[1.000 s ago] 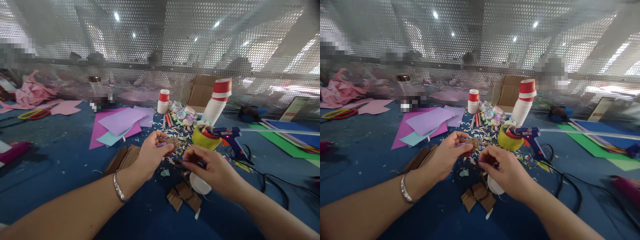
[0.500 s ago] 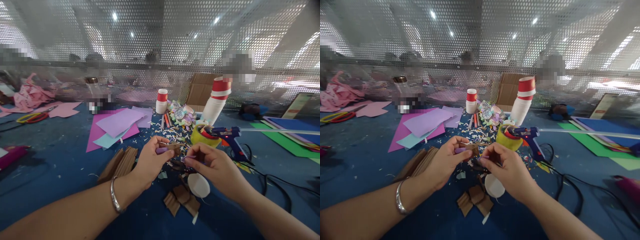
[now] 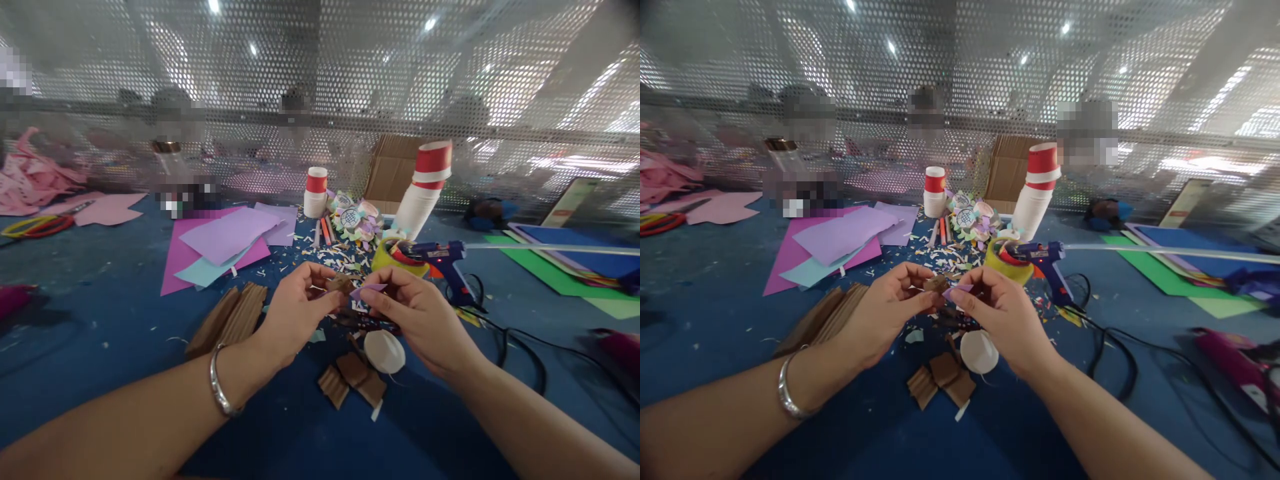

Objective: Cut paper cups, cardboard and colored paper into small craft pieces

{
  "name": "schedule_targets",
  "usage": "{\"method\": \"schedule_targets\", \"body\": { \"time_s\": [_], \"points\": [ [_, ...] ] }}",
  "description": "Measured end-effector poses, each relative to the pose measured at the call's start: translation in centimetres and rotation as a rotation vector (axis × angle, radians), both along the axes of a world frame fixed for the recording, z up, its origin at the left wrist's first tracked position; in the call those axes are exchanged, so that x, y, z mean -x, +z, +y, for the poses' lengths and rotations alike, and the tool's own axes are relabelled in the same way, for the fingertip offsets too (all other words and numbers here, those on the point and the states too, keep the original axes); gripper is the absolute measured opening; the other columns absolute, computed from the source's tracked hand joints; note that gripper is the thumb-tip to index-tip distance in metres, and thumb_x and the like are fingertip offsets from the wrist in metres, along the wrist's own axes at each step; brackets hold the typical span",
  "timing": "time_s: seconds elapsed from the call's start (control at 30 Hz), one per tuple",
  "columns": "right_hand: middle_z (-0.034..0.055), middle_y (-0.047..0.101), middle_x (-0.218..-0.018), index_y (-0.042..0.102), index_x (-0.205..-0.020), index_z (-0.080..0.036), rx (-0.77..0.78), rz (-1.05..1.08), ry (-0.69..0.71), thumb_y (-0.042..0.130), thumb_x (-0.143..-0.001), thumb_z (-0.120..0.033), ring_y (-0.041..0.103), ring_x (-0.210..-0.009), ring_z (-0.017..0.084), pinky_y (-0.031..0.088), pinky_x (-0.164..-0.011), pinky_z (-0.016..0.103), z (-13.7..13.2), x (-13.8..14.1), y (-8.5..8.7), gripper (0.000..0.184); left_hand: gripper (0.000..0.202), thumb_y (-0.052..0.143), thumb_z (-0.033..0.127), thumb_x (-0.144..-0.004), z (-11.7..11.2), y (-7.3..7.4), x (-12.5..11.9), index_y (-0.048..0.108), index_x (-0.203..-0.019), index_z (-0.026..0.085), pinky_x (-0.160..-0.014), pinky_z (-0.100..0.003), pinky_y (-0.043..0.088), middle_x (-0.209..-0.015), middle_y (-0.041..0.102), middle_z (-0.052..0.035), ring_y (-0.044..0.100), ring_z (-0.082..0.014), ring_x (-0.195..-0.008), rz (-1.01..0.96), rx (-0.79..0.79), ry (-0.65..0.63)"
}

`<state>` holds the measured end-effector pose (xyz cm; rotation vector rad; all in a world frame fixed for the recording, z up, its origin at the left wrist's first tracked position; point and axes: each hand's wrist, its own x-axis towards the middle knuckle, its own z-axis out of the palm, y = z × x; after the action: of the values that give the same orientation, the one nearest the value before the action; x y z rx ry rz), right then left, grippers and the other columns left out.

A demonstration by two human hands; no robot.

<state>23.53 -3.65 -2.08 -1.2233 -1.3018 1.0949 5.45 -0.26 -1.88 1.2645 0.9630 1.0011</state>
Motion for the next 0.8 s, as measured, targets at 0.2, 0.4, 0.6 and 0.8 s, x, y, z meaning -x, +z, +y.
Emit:
{"method": "schedule_targets", "body": {
  "time_s": [0.2, 0.4, 0.6, 0.8],
  "points": [
    [-0.0025, 0.059, -0.079, 0.064, -0.085, -0.021, 0.007, 0.015, -0.040, 0.077, -0.082, -0.051, 0.049, -0.068, 0.012, 0.040, -0.064, 0.028, 0.11, 0.12, 0.02, 0.033, 0.028, 0.078, 0.024, -0.074, -0.19, -0.18, 0.02, 0.064, -0.097, 0.016, -0.076, -0.033, 0.055, -0.090, 0.066, -0.0019, 0.063, -0.0147, -0.079, 0.007, -0.013, -0.069],
    [-0.0020, 0.060, -0.076, 0.063, -0.083, -0.020, 0.019, 0.053, -0.026, 0.079, -0.080, -0.050, 0.053, -0.069, 0.013, 0.045, -0.066, 0.027, 0.06, 0.32, 0.03, 0.034, 0.029, 0.078, 0.023, -0.074, -0.38, -0.38, -0.07, 0.061, -0.096, 0.016, -0.074, -0.031, 0.054, -0.092, 0.063, -0.0006, 0.062, -0.0131, -0.076, -0.002, 0.001, -0.112],
    [-0.0023, 0.060, -0.075, 0.063, -0.083, -0.020, 0.022, 0.101, -0.033, 0.081, -0.078, -0.048, 0.054, -0.069, 0.013, 0.045, -0.065, 0.026, -0.05, 0.33, 0.06, 0.034, 0.030, 0.078, 0.022, -0.074, -0.60, -0.37, 0.03, 0.057, -0.095, 0.017, -0.077, -0.033, 0.053, -0.090, 0.062, 0.0007, 0.063, -0.0140, -0.079, -0.032, 0.017, -0.154],
    [-0.0011, 0.063, -0.075, 0.064, -0.084, -0.020, 0.040, 0.110, -0.036, 0.083, -0.076, -0.048, 0.057, -0.067, 0.014, 0.050, -0.064, 0.027, -0.21, 0.33, 0.15, 0.034, 0.028, 0.078, 0.022, -0.076, -0.76, -0.17, -0.02, 0.056, -0.093, 0.019, -0.077, -0.032, 0.052, -0.086, 0.061, 0.0018, 0.063, -0.0138, -0.079, -0.053, 0.036, -0.205]
  ]
}}
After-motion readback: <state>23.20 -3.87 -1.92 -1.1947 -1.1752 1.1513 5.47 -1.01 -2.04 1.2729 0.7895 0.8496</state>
